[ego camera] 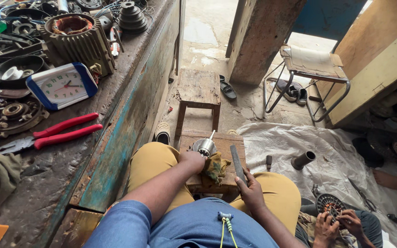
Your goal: The person sits on the floor and uses a metal file to smooth the surface of a motor rotor held in their left hand. They repeatedly rotate the rotor and file different sections while another person works nearby.
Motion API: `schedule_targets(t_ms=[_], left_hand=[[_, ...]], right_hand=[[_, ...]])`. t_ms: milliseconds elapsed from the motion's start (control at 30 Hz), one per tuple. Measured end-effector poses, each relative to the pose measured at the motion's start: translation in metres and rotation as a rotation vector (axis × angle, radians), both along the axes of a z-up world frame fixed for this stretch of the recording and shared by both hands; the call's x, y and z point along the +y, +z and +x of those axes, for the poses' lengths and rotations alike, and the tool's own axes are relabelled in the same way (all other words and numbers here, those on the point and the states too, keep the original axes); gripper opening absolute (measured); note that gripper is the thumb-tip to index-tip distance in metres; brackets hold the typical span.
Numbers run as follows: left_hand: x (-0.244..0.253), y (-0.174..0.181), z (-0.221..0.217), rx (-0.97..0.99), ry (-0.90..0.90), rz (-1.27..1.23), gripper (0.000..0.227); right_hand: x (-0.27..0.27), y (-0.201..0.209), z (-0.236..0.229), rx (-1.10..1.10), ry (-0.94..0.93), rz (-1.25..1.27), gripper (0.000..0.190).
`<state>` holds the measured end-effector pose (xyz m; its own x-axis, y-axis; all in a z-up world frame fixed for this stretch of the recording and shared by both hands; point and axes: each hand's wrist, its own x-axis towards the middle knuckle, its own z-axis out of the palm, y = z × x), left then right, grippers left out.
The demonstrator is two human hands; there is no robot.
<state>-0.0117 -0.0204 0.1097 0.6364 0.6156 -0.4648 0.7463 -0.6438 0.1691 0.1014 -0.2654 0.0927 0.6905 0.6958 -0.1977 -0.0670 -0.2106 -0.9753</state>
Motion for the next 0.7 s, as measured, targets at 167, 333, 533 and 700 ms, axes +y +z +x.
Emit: schedule_targets(t_ms=[167, 333, 533, 700], left_hand=[[-0.002, 0.000, -0.008, 0.008, 0.021, -0.052, 0.063], [0.000, 0.009, -0.008, -0.014, 0.081, -0.116, 0.065], [0.001, 0.005, -0.011, -0.092, 0.104, -0.137, 0.065], [0.002, 0.003, -0.018, -0.128, 0.106, -0.182, 0.064]], right_hand=[[-0.002, -0.007, -0.002, 0.026, 0.024, 0.069, 0.053], [-0.001, -0.010, 0.002, -0.040, 0.047, 0.060, 0.053], [0.001, -0.023, 0.006, -0.014, 0.004, -0.004, 0.057], [0.003, -0.028, 0.009, -0.013, 0.034, -0.026, 0.059]])
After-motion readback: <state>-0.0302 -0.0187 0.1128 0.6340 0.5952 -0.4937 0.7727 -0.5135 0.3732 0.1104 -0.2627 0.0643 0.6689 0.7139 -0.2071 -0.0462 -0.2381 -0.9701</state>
